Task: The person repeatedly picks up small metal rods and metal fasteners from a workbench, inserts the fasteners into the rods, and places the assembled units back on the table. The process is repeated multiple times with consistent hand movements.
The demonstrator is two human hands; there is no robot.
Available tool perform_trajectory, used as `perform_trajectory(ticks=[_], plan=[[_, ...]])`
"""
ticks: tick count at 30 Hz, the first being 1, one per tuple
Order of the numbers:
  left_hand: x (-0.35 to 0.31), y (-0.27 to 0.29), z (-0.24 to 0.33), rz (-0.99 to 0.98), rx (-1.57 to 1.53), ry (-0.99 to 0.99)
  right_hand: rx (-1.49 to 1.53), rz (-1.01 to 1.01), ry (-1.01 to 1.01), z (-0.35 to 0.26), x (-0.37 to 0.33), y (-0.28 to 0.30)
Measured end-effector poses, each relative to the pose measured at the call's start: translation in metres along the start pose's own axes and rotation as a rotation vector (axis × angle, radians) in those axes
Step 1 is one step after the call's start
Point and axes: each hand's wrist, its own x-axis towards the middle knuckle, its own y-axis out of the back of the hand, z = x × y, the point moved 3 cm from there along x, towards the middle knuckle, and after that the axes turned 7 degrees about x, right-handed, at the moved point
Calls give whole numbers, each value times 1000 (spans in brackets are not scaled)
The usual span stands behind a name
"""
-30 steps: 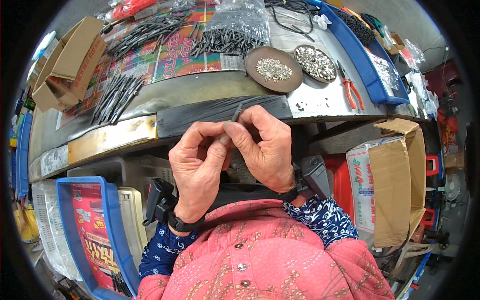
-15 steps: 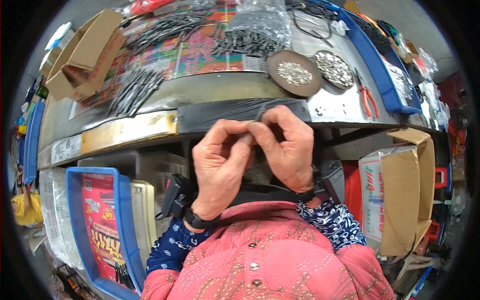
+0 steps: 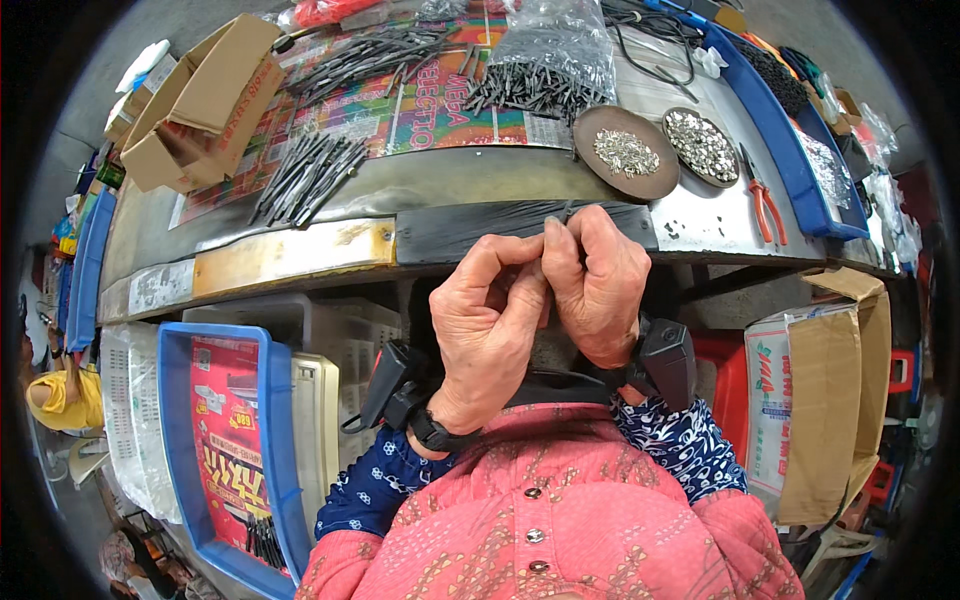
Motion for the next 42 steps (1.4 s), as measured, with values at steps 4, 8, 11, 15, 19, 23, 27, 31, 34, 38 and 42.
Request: perform_trajectory(ticks=[4, 8, 11, 15, 19, 23, 27, 31, 34, 38, 42], plan=[[6, 13, 4, -63, 227, -66, 57, -49, -4, 2, -1, 6], [14, 30, 15, 8, 699, -302, 64, -40, -62, 13, 2, 15], [17, 46, 26, 18, 1023, -467, 100, -27, -79, 20, 5, 20], [16, 62, 34, -26, 1280, -511, 227, -21, -199, 29, 6, 23], [19, 56, 31, -104, 1408, -536, 248, -39, -141, 32, 7, 23], [46, 25, 7, -213, 1358, -633, 244, -26, -90, 35, 5, 22], [57, 5, -3, -240, 1326, -664, 199, -28, -81, 35, 6, 22], [56, 6, 0, -179, 1265, -643, 182, -13, -97, 28, 4, 22], [52, 14, 5, -112, 1109, -571, 124, -50, -97, 19, -2, 25], [32, 22, 7, -63, 782, -350, 28, -86, -21, 7, -10, 25], [18, 22, 9, -47, 550, -206, 55, -117, -5, 2, -11, 16]])
